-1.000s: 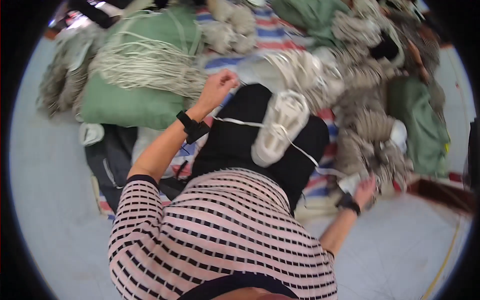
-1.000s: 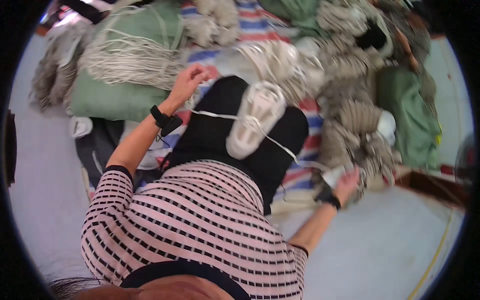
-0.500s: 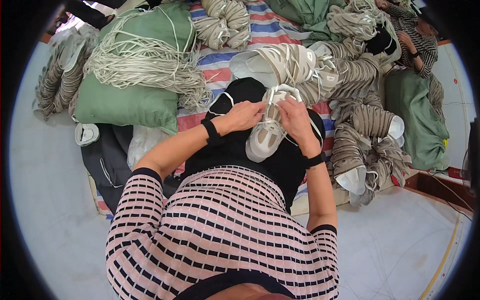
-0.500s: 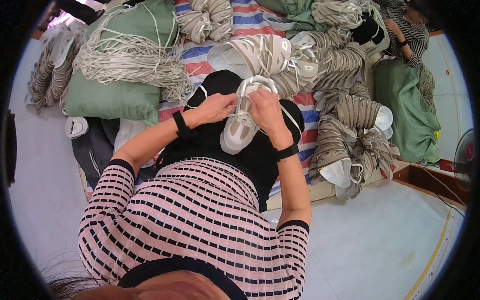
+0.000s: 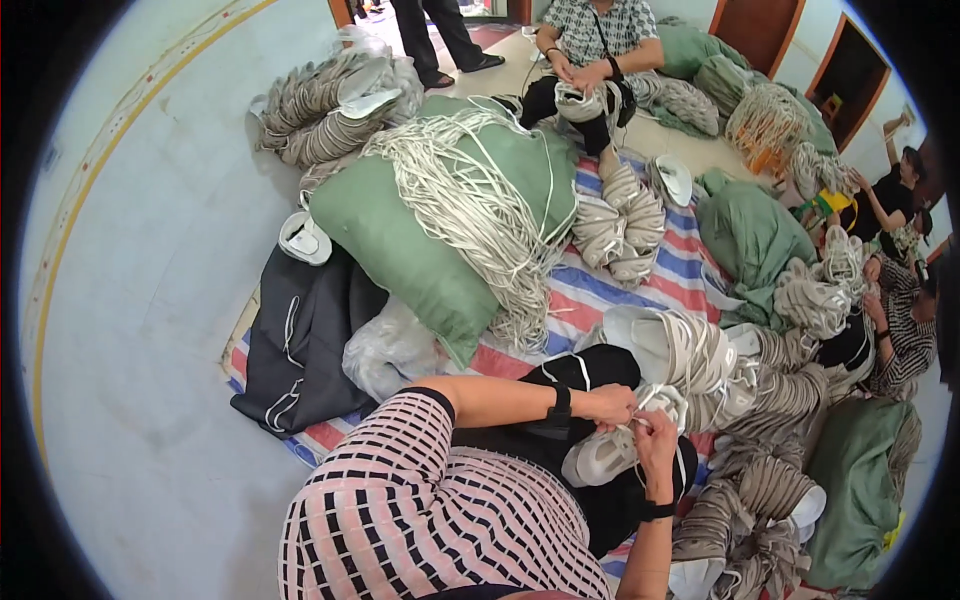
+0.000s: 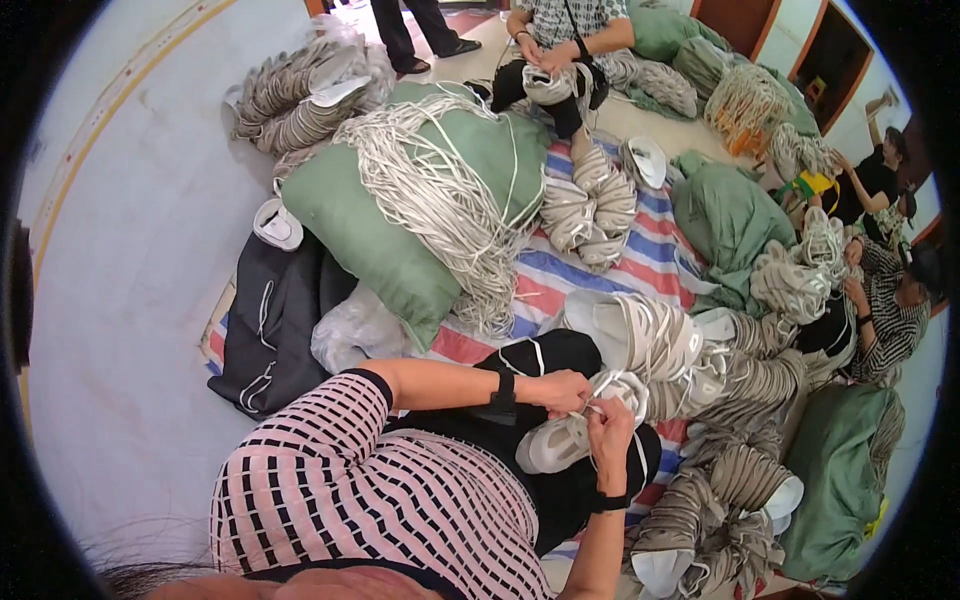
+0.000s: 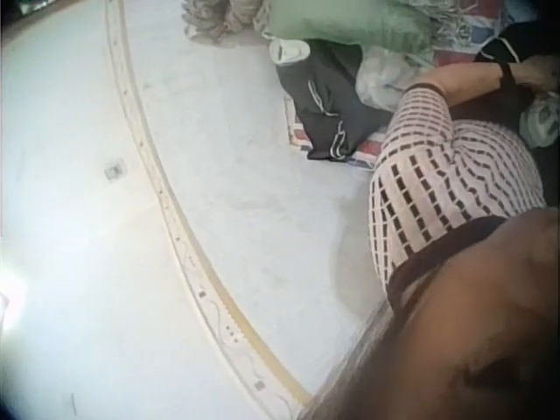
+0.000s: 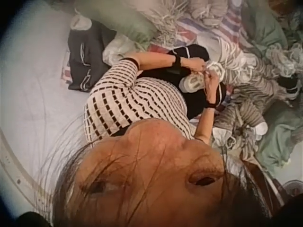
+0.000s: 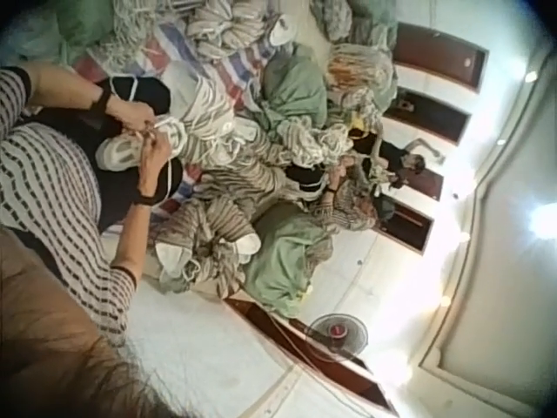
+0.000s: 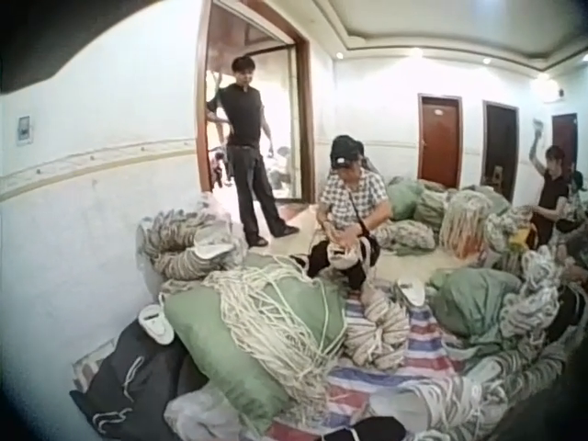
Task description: The recorder is lacing a white sneaker while sitting on the floor with several other people performing the same task in a manufacturing or assembly setting.
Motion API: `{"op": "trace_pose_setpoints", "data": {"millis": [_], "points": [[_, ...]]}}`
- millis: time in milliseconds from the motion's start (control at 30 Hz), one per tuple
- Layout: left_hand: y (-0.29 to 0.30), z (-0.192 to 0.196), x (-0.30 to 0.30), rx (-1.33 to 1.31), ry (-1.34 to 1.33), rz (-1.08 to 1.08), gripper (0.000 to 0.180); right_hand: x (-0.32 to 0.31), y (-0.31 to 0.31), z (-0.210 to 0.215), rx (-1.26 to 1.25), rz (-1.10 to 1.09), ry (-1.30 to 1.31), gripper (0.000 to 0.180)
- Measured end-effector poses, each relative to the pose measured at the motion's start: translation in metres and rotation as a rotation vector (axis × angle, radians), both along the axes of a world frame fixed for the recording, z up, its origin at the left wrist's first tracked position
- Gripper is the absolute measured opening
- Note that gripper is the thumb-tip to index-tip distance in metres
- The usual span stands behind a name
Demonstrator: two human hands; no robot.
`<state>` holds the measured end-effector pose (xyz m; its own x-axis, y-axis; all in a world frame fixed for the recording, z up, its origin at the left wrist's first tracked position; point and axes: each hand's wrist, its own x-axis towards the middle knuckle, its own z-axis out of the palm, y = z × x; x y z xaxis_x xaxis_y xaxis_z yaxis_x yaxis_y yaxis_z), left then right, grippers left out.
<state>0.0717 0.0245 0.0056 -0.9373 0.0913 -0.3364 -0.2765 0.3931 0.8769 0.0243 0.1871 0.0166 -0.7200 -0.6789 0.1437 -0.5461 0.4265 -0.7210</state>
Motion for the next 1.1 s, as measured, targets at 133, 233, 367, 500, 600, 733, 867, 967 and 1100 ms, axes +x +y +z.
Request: {"op": "trace_pose_setpoints", "data": {"millis": [133, 233, 367, 500, 600, 733, 867, 967, 1100], "points": [[-0.002, -0.007, -0.008, 0.143, -0.221, 0.047, 0.013, -0.003, -0.002, -0.011, 0.037, -0.005, 0.061, 0.009], [0.008, -0.001, -0.011, -0.333, -0.036, -0.084, 0.015, -0.005, 0.001, -0.019, 0.04, -0.021, 0.048, 0.01], [0.016, 0.01, 0.0, -0.56, 0.27, -0.085, 0.016, 0.0, 0.005, -0.014, 0.026, -0.009, 0.048, 0.011], [-0.007, -0.029, -0.009, 0.194, 0.119, -0.403, 0.012, 0.001, 0.022, -0.025, 0.062, -0.01, 0.13, 0.011], [-0.035, -0.082, -0.008, 0.234, 0.475, -0.376, 0.011, -0.009, 0.007, -0.034, 0.132, 0.072, 0.184, 0.015], [-0.026, -0.01, 0.005, 0.341, -0.22, -0.012, 0.005, -0.011, 0.003, -0.016, 0.044, 0.089, 0.17, 0.016], [-0.023, -0.006, 0.007, 0.287, -0.169, -0.05, 0.005, -0.006, -0.004, 0.007, 0.047, 0.025, 0.022, 0.014], [-0.019, -0.007, 0.008, 0.256, -0.143, -0.05, 0.006, -0.004, -0.002, 0.005, 0.051, 0.019, 0.007, 0.015], [-0.012, -0.001, 0.012, 0.181, -0.088, -0.037, 0.009, 0.0, 0.0, 0.003, 0.033, 0.006, -0.003, 0.016]]}}
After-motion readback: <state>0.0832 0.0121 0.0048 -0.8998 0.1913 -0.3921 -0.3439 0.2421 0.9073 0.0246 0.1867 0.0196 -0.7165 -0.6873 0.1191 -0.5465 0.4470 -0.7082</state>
